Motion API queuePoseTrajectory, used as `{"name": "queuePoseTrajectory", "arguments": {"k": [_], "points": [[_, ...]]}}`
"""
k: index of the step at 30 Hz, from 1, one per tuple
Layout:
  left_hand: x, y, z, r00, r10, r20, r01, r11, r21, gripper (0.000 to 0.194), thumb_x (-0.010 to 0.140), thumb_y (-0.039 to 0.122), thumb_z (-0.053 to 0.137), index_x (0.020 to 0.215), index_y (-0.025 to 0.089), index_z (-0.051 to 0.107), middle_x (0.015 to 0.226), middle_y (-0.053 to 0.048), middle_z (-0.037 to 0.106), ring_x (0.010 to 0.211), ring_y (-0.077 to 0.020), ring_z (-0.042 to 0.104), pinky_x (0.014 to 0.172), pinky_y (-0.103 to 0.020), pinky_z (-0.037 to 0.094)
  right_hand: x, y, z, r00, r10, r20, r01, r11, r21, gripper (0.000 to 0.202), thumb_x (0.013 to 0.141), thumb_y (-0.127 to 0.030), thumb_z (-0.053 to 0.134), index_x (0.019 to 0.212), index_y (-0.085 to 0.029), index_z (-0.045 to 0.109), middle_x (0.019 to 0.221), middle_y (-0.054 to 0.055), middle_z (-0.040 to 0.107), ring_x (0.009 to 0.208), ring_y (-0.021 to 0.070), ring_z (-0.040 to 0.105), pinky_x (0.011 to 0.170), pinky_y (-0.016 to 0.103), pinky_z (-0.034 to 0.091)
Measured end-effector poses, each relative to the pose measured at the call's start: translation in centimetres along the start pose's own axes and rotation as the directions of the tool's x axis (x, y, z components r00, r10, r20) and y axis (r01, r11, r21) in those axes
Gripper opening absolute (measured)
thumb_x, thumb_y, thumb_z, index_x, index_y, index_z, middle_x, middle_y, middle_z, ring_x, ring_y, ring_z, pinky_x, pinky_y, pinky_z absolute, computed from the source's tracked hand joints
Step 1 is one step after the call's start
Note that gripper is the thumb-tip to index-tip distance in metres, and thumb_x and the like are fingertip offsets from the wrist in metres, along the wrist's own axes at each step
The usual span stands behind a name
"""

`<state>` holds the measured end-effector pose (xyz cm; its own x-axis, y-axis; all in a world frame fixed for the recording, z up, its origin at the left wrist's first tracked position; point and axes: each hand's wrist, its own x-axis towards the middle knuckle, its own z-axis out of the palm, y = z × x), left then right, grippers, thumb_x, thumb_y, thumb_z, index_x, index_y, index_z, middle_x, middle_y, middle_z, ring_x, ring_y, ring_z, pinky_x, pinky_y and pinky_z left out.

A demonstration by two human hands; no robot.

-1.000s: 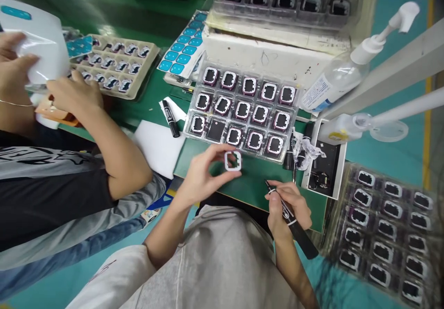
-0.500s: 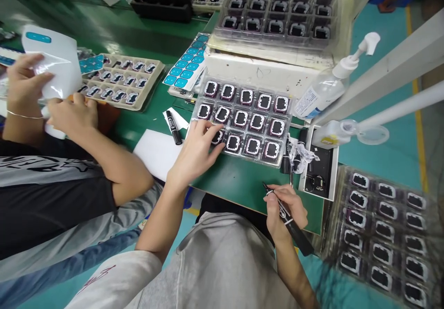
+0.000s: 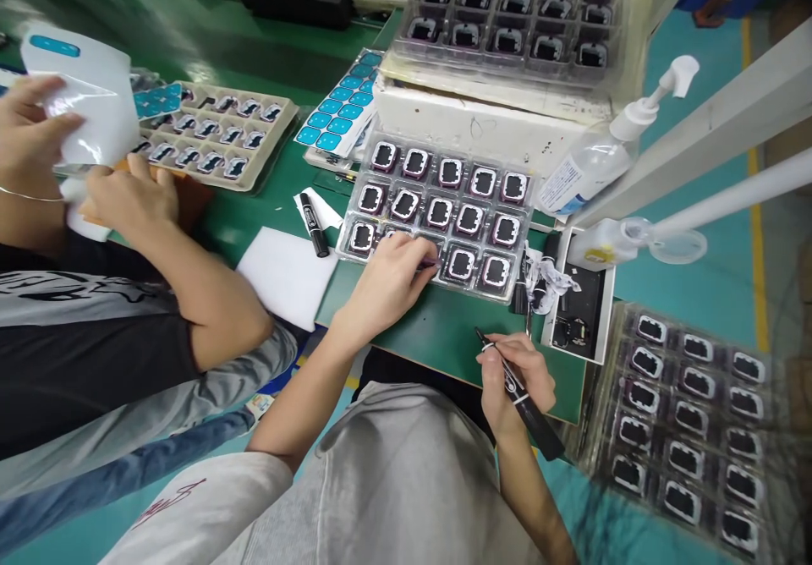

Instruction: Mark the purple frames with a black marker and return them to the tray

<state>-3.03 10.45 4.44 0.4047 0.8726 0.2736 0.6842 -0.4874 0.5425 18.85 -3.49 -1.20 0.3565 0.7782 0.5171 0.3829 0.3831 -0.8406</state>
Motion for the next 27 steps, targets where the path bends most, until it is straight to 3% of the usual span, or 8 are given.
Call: {"name": "queuePoseTrajectory", "arguments": {"k": [3, 6, 9, 12, 16, 22, 27], "points": [[-1.0, 0.3, 0.5, 0.997, 0.009, -0.076, -0.023, 0.984, -0.178, 0.008, 0.114, 0.023, 0.067, 0.11, 0.024, 0.074, 0.109, -0.006, 0.078, 0.107, -0.0261, 0.072, 0.102, -0.041, 0.058, 0.0, 0.1, 0.0, 1.0, 0.004, 0.004, -0.004, 1.0, -0.015, 0.032, 0.085, -0.02, 0.081, 0.11, -0.037, 0.072, 0.077, -0.006, 0.079, 0.075, 0.0285, 0.084, 0.066, 0.056, 0.079], [-2.8, 1.9, 0.9, 0.98, -0.134, -0.147, 0.052, 0.886, -0.461, 0.008, 0.113, 0.031, 0.075, 0.117, 0.024, 0.075, 0.113, -0.006, 0.081, 0.108, -0.0243, 0.078, 0.101, -0.04, 0.064, -0.1, 0.1, 0.0, 1.0, 0.0, -0.008, 0.0, 1.0, -0.008, 0.031, 0.085, -0.019, 0.08, 0.109, -0.036, 0.072, 0.076, -0.006, 0.079, 0.074, 0.0287, 0.084, 0.065, 0.056, 0.079], [-4.7, 4.0, 1.8, 0.947, -0.322, 0.0, 0.211, 0.62, -0.756, 0.023, 0.11, 0.041, 0.08, 0.121, 0.023, 0.072, 0.11, -0.006, 0.081, 0.097, -0.0221, 0.083, 0.087, -0.037, 0.072, 0.0, 0.0, 0.0, 1.0, -0.004, -0.025, 0.004, 1.0, -0.004, 0.03, 0.086, -0.018, 0.079, 0.109, -0.036, 0.072, 0.075, -0.006, 0.079, 0.073, 0.0284, 0.083, 0.064, 0.054, 0.077], [-6.2, 5.4, 3.4, 0.914, -0.342, 0.217, 0.357, 0.429, -0.83, 0.037, 0.102, 0.041, 0.089, 0.13, 0.023, 0.072, 0.11, -0.006, 0.081, 0.101, -0.0231, 0.086, 0.085, -0.036, 0.076, 0.1, 0.0, 0.1, 0.999, -0.016, -0.032, 0.016, 1.0, 0.003, 0.031, 0.085, -0.017, 0.079, 0.11, -0.035, 0.073, 0.074, -0.006, 0.079, 0.071, 0.0281, 0.082, 0.063, 0.052, 0.076], [-7.2, 5.7, 5.3, 0.901, -0.286, 0.327, 0.428, 0.454, -0.782, 0.052, 0.096, 0.029, 0.093, 0.144, 0.024, 0.074, 0.125, -0.009, 0.086, 0.113, -0.0255, 0.088, 0.102, -0.039, 0.075, 0.3, 0.0, 0.3, 1.0, -0.02, -0.002, 0.02, 1.0, 0.021, 0.034, 0.084, -0.015, 0.08, 0.11, -0.035, 0.075, 0.075, -0.006, 0.078, 0.074, 0.0276, 0.083, 0.067, 0.051, 0.078], [-7.8, 5.5, 6.1, 0.924, -0.239, 0.299, 0.383, 0.556, -0.737, 0.042, 0.102, 0.023, 0.085, 0.143, 0.026, 0.076, 0.133, -0.008, 0.088, 0.118, -0.0256, 0.089, 0.109, -0.041, 0.075, 0.3, 0.0, 0.7, 0.999, 0.024, 0.029, -0.024, 1.0, 0.005, 0.029, 0.086, -0.015, 0.08, 0.106, -0.034, 0.075, 0.079, -0.005, 0.078, 0.084, 0.027, 0.086, 0.08, 0.056, 0.082], [-7.7, 5.6, 6.0, 0.93, -0.229, 0.288, 0.368, 0.615, -0.697, 0.039, 0.103, 0.027, 0.084, 0.141, 0.029, 0.076, 0.131, -0.008, 0.089, 0.118, -0.0276, 0.089, 0.11, -0.044, 0.075, 0.4, 0.0, 0.8, 0.999, 0.015, 0.031, -0.014, 1.0, -0.024, 0.025, 0.087, -0.018, 0.08, 0.103, -0.035, 0.074, 0.077, -0.006, 0.077, 0.081, 0.0268, 0.085, 0.079, 0.055, 0.083]]}}
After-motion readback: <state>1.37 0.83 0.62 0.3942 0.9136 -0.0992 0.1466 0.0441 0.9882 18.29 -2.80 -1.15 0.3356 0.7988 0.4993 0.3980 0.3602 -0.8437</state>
